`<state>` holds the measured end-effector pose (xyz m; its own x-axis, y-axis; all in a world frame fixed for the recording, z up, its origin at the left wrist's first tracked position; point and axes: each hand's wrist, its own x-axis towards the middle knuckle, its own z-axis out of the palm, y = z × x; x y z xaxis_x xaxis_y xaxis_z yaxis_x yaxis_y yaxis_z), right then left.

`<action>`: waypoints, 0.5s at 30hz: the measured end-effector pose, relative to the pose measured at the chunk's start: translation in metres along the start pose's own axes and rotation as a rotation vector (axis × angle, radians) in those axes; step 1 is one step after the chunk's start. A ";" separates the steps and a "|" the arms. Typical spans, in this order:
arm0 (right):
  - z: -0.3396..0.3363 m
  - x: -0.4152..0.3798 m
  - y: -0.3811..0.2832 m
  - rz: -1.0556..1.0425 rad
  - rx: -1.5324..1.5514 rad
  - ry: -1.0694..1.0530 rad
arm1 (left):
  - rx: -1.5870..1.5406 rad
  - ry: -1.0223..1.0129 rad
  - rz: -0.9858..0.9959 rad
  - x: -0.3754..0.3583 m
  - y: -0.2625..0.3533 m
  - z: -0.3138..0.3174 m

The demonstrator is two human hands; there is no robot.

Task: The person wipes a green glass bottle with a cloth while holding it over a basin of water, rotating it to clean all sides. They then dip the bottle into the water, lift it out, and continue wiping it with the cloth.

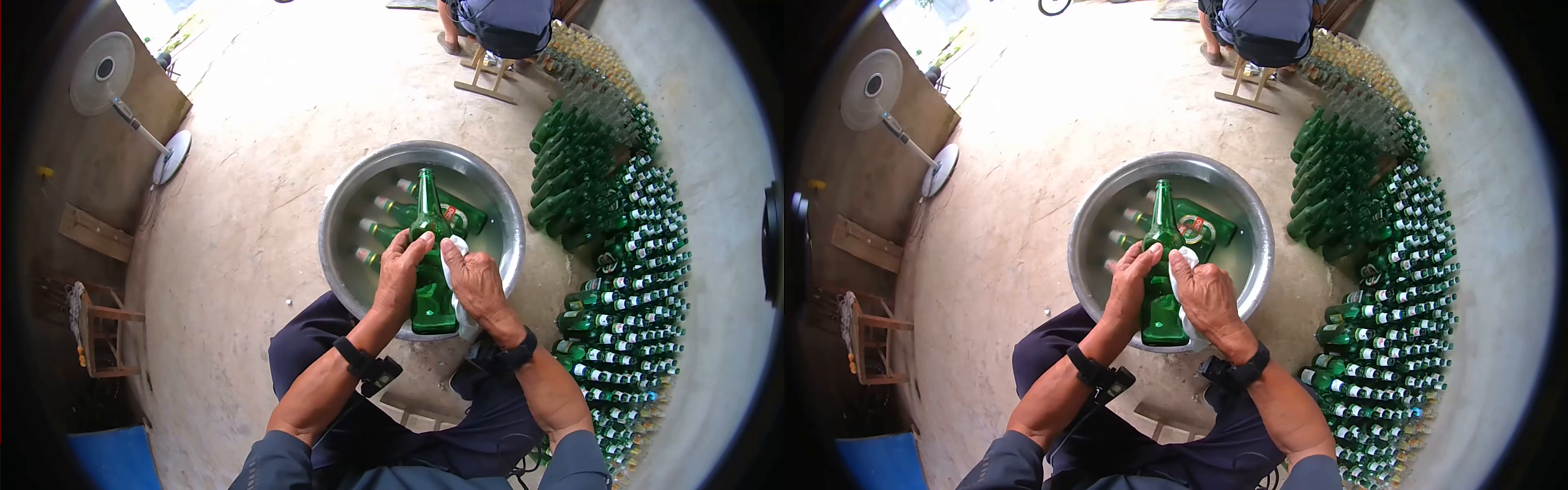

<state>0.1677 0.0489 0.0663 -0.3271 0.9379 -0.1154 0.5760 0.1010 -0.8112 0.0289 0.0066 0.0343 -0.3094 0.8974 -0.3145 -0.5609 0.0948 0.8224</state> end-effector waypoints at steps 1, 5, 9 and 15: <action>0.002 0.002 0.000 -0.001 -0.001 -0.002 | -0.001 0.002 0.000 0.000 -0.002 0.000; 0.005 0.009 0.005 0.006 -0.034 -0.008 | 0.035 0.033 0.042 -0.001 0.005 0.003; 0.001 -0.001 0.006 -0.081 0.123 -0.250 | 0.084 0.094 0.007 0.002 0.011 -0.004; 0.010 -0.007 0.006 -0.048 0.117 -0.191 | 0.095 0.074 0.008 0.003 0.004 -0.005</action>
<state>0.1656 0.0399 0.0569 -0.4944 0.8519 -0.1729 0.4690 0.0940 -0.8782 0.0215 0.0076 0.0344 -0.3713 0.8645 -0.3387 -0.4840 0.1311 0.8652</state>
